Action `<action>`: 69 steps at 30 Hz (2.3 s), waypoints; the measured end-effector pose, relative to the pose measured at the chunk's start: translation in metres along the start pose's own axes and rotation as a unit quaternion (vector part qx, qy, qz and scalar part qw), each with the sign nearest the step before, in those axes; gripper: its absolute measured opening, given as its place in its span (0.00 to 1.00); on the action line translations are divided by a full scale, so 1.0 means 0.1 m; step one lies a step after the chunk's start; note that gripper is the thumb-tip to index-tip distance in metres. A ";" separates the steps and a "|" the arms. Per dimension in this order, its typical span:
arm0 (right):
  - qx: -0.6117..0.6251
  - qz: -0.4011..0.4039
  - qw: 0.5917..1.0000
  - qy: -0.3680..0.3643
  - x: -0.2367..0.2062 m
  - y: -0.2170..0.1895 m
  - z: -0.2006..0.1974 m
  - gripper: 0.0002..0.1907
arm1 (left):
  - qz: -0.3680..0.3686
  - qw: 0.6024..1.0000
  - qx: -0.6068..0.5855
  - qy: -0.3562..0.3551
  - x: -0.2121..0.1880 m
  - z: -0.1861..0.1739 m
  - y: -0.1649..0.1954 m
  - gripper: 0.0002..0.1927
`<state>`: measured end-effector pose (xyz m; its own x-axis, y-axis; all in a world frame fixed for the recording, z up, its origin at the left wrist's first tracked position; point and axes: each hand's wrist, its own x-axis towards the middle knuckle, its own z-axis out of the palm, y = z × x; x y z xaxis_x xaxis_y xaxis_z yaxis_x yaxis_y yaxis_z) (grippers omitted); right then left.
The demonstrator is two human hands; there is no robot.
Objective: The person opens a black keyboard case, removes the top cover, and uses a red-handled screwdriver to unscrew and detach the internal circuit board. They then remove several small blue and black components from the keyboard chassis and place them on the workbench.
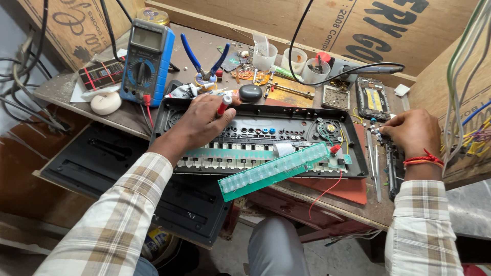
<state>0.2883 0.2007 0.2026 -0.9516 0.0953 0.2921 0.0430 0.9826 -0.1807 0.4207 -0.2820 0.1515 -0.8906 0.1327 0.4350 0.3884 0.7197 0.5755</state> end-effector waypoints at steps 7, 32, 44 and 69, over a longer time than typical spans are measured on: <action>0.000 0.011 1.000 -0.026 0.05 0.11 0.11 0.13 | 0.020 1.000 -0.017 0.009 -0.02 -0.01 0.05 0.19; 0.147 -0.527 0.817 -0.181 -0.81 -2.54 -0.09 0.05 | 0.024 0.999 0.040 0.003 0.00 -0.04 -0.06 0.18; 0.151 -0.535 0.818 -0.150 -0.73 -2.47 0.08 0.07 | 0.045 0.999 0.013 0.020 0.02 -0.05 -0.13 0.18; 0.096 -0.257 0.960 -0.053 -0.33 -1.18 -0.28 0.09 | 0.042 0.999 0.014 0.029 0.07 -0.04 -0.17 0.18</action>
<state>0.3233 0.0864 0.2402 -0.8584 -0.4212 0.2927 -0.4876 0.8472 -0.2108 0.4086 -0.2965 0.1478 -0.8397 0.1546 0.5207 0.4540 0.7260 0.5166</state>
